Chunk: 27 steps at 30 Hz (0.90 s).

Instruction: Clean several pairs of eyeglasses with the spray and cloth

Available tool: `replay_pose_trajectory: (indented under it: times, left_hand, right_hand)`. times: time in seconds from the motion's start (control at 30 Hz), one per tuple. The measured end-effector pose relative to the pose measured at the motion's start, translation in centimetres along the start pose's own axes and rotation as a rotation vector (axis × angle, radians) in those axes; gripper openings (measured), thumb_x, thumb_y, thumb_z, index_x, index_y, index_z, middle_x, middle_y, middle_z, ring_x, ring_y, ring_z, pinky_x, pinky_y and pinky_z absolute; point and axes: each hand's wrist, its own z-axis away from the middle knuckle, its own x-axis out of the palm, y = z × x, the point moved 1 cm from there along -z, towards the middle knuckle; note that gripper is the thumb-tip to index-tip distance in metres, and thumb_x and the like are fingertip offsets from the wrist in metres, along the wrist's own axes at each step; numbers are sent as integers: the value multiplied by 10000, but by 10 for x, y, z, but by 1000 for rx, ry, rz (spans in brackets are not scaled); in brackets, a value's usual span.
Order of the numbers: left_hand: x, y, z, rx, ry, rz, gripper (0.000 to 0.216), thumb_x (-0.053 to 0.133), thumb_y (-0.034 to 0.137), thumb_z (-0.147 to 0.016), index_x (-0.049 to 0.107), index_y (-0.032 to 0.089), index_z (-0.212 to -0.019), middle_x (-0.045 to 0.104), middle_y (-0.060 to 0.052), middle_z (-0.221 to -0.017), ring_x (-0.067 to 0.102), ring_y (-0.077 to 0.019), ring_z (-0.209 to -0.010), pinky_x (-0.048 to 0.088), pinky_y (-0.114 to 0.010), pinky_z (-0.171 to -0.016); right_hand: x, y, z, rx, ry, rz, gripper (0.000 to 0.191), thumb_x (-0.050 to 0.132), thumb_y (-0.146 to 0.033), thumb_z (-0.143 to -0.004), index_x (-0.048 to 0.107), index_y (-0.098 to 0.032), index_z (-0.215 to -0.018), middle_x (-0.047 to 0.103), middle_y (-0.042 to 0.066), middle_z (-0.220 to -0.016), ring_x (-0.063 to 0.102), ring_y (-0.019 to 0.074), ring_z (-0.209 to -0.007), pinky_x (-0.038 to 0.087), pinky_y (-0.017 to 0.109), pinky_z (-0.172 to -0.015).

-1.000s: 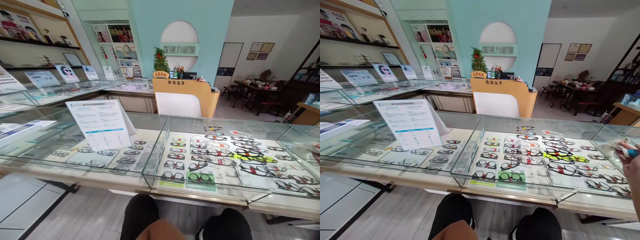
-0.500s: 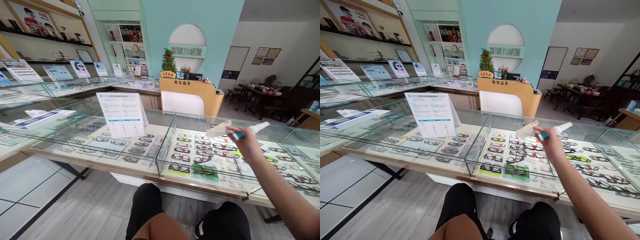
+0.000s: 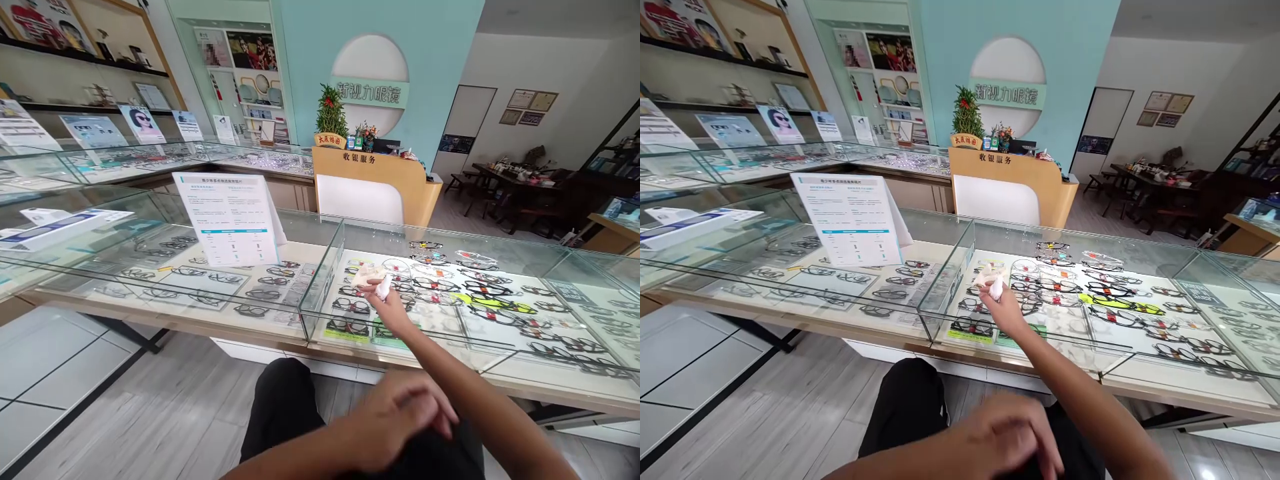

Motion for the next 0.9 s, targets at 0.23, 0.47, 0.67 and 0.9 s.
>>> replay_pose_trajectory:
  times: [0.23, 0.47, 0.67, 0.9]
  left_hand:
    - [-111, -33, -18, 145, 921, -528, 400, 611, 593, -1105, 700, 238, -1268, 744, -124, -1226, 702, -284, -1152, 549, -447, -1038]
    - [-126, -47, -60, 33, 742, -415, 521, 581, 606, -1119, 644, 234, -1477, 713, -165, -1535, 683, -321, -1423, 503, -496, -1252]
    - [-144, -56, -60, 127, 765, -336, 409, 580, 612, -1119, 670, 234, -1246, 775, -127, -1310, 733, -276, -1229, 565, -423, -1125]
    - [-248, -44, -28, 43, 1095, -474, 330, 790, 513, -889, 596, 246, -908, 532, 53, -678, 482, -155, -624, 424, -292, -635]
  right_hand:
    - [-18, 6, 23, 43, 115, -47, 248, 658, -500, -891, 614, -258, -854, 640, -5, -705, 604, 229, -688, 518, 381, -724]
    - [-2, 3, 61, -27, 95, 10, 281, 632, -355, -950, 580, -249, -1205, 737, 57, -1030, 690, 251, -863, 533, 365, -753]
    - [-20, -21, 102, 4, -39, 416, 559, 559, -331, -1038, 496, -163, -1567, 712, 235, -1461, 763, 338, -1155, 596, 483, -962]
    - [15, 23, 149, 445, -855, 674, 147, 865, -270, -869, 777, -218, -764, 728, 0, -659, 768, 254, -701, 553, 315, -646]
